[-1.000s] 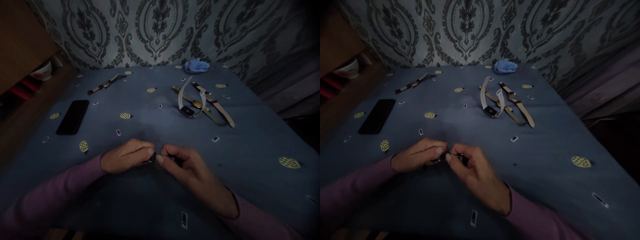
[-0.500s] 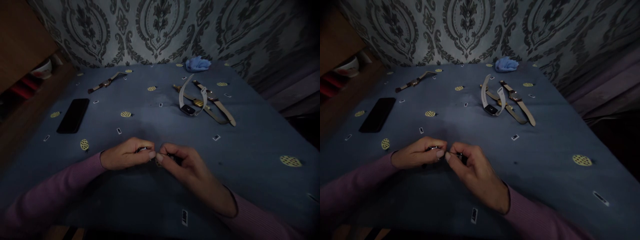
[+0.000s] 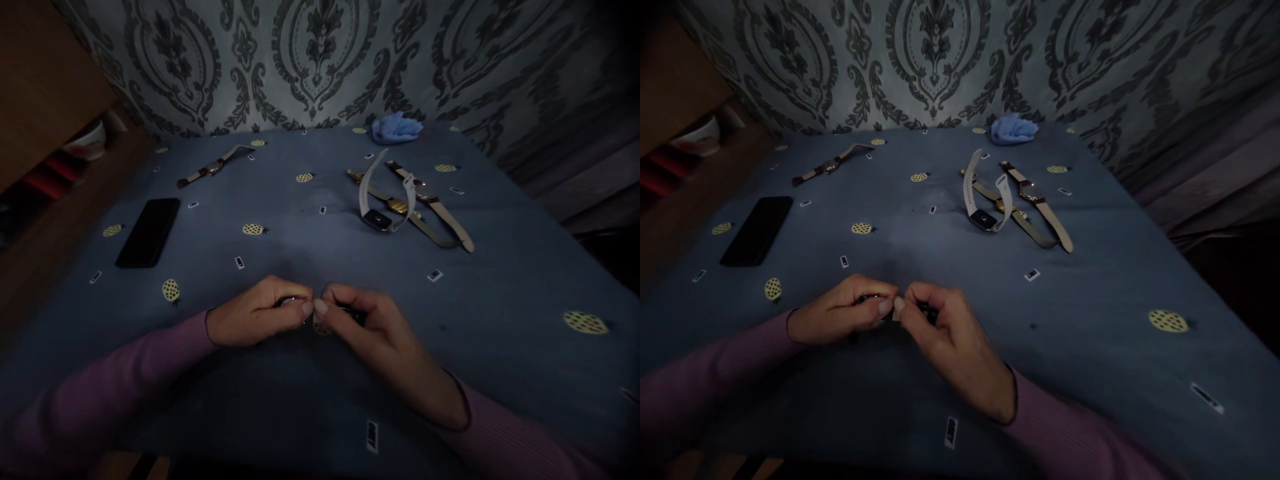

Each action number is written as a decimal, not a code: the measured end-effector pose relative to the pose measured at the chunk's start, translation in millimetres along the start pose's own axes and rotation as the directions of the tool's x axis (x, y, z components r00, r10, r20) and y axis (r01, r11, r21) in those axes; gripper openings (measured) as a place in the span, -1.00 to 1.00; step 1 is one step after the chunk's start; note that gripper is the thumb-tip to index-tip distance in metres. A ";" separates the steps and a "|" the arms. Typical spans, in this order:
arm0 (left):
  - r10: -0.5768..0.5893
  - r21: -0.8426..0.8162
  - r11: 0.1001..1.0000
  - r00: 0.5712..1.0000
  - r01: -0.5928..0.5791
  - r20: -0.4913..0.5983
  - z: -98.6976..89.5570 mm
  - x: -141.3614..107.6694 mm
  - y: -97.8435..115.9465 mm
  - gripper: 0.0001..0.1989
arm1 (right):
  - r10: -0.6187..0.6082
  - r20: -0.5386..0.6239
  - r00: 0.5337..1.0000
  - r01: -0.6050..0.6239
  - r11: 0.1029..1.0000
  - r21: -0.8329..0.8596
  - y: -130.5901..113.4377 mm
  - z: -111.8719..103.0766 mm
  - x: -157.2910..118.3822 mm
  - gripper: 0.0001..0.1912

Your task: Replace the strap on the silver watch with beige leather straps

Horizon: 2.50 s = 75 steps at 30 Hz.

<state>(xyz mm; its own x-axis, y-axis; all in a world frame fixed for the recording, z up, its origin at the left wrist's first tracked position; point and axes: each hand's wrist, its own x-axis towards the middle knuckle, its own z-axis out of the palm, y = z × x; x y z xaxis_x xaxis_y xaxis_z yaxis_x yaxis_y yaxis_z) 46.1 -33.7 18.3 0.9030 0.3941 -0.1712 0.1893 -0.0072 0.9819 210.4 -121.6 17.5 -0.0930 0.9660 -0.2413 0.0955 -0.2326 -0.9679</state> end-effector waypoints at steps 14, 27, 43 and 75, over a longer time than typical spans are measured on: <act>-0.032 0.004 0.999 0.999 0.032 -0.013 -0.4 1.1 1.3 -0.69 | 0.006 -0.077 0.997 -0.006 1.000 0.003 -2.6 7.1 -2.2 -0.63; -0.110 -0.236 0.966 0.994 0.108 0.003 1.1 4.5 -6.9 -0.69 | 0.081 -0.117 0.990 -0.083 0.997 -0.009 -1.6 10.5 2.1 -0.63; -0.123 -0.403 0.910 0.992 0.099 -0.032 5.6 5.4 -11.9 -0.64 | 0.127 -0.086 0.988 -0.118 0.988 0.096 1.3 6.9 4.8 -0.55; -0.082 -0.587 0.810 0.990 0.001 -0.111 -7.5 -2.0 -1.9 -0.67 | -0.627 -0.477 0.616 0.310 0.749 -0.585 -9.6 -17.4 -17.3 -0.96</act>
<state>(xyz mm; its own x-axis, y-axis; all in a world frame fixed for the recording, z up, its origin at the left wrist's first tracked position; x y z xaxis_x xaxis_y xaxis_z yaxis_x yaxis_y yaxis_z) 41.1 -27.6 17.3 0.8360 0.4930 -0.2411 -0.0720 0.5340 0.8424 228.3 -134.1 32.2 0.3552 0.7950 0.4918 0.6227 0.1911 -0.7587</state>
